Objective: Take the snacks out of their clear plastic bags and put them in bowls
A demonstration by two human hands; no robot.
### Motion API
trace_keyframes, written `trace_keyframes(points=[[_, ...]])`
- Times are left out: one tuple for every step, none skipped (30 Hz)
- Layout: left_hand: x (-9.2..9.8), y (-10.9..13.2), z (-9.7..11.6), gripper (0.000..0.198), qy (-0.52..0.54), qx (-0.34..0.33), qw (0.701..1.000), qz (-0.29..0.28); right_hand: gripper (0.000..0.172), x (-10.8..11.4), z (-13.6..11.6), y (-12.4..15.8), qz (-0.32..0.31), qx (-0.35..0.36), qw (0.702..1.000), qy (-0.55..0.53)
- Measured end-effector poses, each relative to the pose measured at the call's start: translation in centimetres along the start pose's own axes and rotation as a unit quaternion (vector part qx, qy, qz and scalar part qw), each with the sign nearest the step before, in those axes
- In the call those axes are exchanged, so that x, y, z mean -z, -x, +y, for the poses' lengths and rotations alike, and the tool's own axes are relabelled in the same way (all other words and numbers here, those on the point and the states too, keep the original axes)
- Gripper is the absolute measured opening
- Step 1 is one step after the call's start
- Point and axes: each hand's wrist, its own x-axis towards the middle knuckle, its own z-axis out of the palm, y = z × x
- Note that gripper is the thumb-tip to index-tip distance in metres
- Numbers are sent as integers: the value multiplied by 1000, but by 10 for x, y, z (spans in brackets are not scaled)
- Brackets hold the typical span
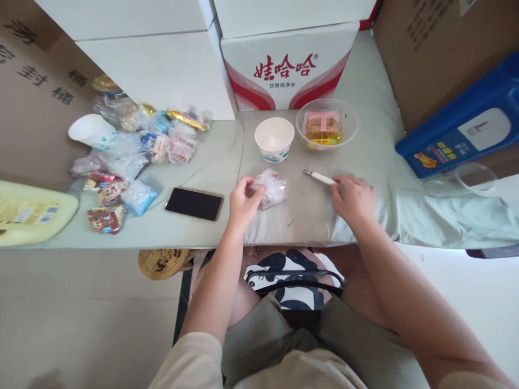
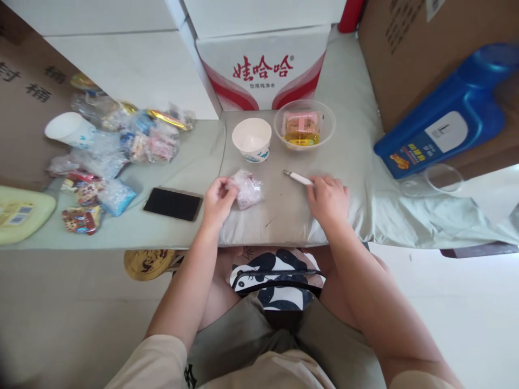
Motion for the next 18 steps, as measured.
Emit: trace_keyframes(points=[[1, 0, 0, 34, -28, -21, 999, 4, 39, 0, 1, 0, 28, 7, 1000, 1], [3, 0, 1, 34, -48, -39, 998, 0, 40, 0, 1, 0, 50, 22, 998, -10], [4, 0, 1, 37, -61, -51, 997, -14, 41, -1, 1, 0, 63, 43, 997, -30], [4, 0, 1, 43, -69, -55, 995, -38, 42, -2, -1, 1, 64, 71, 994, -56], [4, 0, 1, 49, -78, -53, 993, -65, 42, -4, -4, 2, 56, 102, 989, -86], [4, 1, 1, 55, -90, -48, 991, -83, 42, -7, -8, 3, 41, 134, 983, -117], [2, 1, 0, 60, -104, -41, 990, -86, 41, -10, -12, 4, 21, 162, 976, -145], [1, 2, 0, 62, -115, -32, 990, -78, 42, -13, -17, 6, -1, 186, 968, -171], [-2, 3, -1, 60, -119, -19, 990, -67, 43, -16, -22, 8, -23, 204, 959, -194], [-4, 4, -1, 55, -115, 0, 991, -61, 45, -19, -26, 9, -44, 216, 952, -213], [-6, 5, -1, 47, -102, 26, 992, -65, 48, -22, -31, 11, -63, 223, 945, -230], [-7, 6, 1, 39, -81, 57, 992, -75, 53, -24, -34, 12, -79, 227, 940, -244], [-8, 6, 2, 33, -55, 88, 991, -89, 58, -26, -37, 13, -91, 227, 935, -256], [-9, 7, 5, 30, -29, 115, 988, -100, 62, -27, -39, 14, -101, 226, 932, -265], [-9, 6, 8, 28, -2, 135, 986, -103, 64, -27, -41, 14, -109, 225, 930, -271], [-9, 6, 11, 27, 25, 145, 984, -97, 63, -26, -41, 14, -113, 225, 928, -274], [-9, 5, 14, 27, 49, 148, 984, -85, 59, -24, -41, 14, -114, 226, 927, -275], [-9, 4, 16, 25, 68, 148, 984, -70, 52, -22, -39, 13, -111, 228, 927, -277]])
